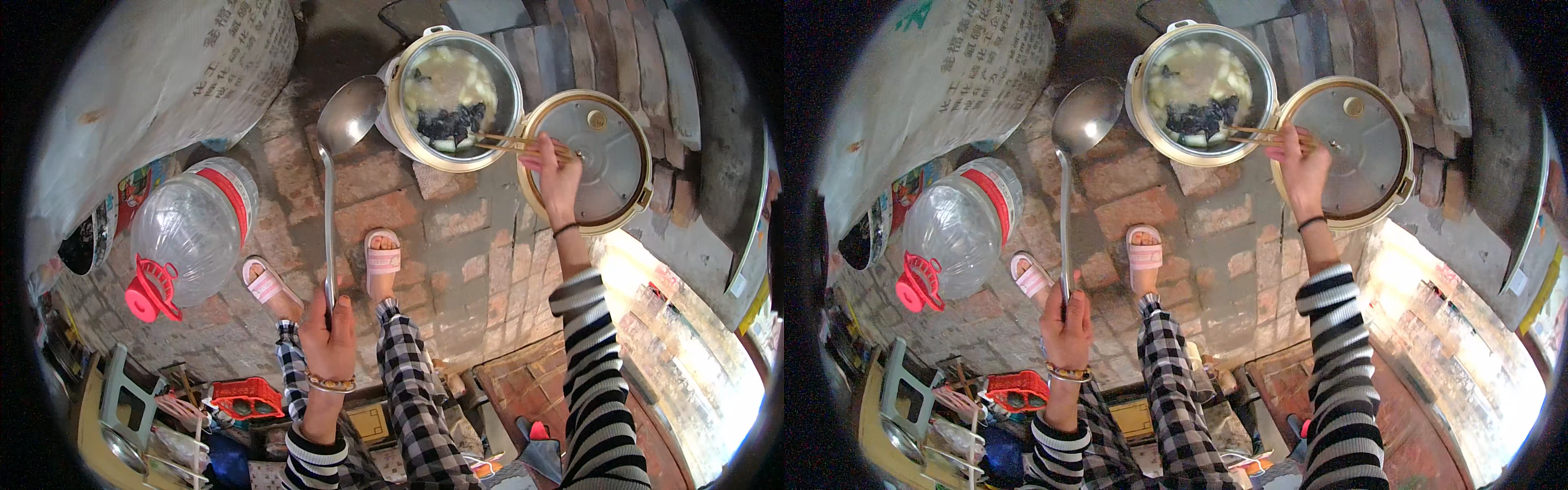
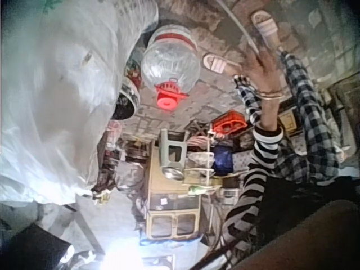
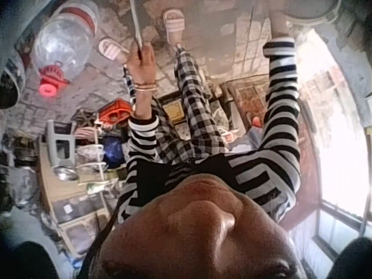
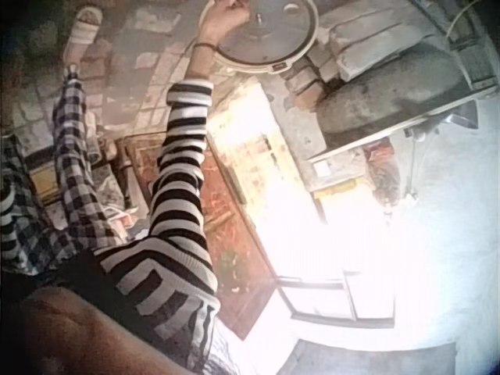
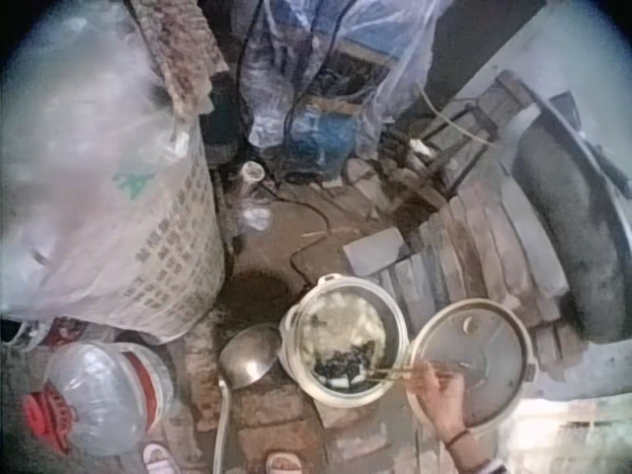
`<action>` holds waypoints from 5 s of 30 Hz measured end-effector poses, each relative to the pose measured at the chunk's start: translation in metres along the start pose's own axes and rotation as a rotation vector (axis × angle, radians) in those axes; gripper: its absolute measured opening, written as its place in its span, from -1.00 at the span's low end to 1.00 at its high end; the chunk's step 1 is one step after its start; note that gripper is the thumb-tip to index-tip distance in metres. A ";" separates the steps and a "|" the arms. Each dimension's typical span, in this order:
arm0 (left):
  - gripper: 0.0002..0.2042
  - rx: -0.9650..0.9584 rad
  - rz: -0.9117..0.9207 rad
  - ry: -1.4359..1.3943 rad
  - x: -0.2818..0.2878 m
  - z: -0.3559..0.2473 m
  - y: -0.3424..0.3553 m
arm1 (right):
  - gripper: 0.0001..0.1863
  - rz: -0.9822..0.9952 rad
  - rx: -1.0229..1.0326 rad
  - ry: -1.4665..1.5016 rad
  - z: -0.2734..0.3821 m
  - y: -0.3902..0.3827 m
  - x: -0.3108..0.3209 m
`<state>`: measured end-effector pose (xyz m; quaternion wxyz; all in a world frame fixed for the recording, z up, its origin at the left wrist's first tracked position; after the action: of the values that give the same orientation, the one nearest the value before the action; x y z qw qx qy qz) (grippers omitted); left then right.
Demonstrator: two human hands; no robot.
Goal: The person walks through a cluttered garage and enters a kitchen area. They stir food in a wok, transfer cooked items into bowls, and use a ladle and chopsticks to handle ingredients from a pot.
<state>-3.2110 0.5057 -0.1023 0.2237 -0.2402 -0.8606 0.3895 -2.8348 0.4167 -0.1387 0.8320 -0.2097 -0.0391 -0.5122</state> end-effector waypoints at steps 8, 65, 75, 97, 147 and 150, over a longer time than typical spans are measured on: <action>-0.76 0.048 0.021 -0.017 -0.008 -0.007 -0.002 | -0.75 -0.062 -0.261 0.231 -0.082 0.023 -0.035; -0.74 -0.042 0.031 0.071 -0.002 -0.006 0.011 | -0.75 0.152 0.124 0.299 0.007 0.033 -0.105; -0.74 -0.056 0.029 0.024 -0.013 -0.026 0.021 | -0.77 0.455 0.319 0.001 -0.019 0.040 -0.122; -0.79 -0.584 0.062 1.241 -0.054 -0.130 0.102 | -0.73 0.057 -0.052 0.439 -0.033 0.002 -0.048; -0.81 -0.471 0.289 1.177 -0.076 -0.139 0.156 | -0.93 0.475 0.825 -0.439 0.067 -0.030 -0.078; -0.79 -0.538 0.233 1.175 -0.076 -0.131 0.143 | -0.91 0.547 0.877 -0.522 0.076 -0.034 -0.087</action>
<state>-3.0426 0.6174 -0.1503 0.5451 -0.5521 -0.6307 -0.0136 -2.8935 0.5057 -0.0832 0.9060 0.0329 -0.3959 -0.1460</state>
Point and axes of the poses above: each hand's wrist, its own y-axis towards the middle knuckle, its own x-axis out of the back of the hand, z = x × y, the point moved 5 cm from there along y, towards the middle knuckle, and after that the axes turned 12 degrees about y, right-handed, at the moved point
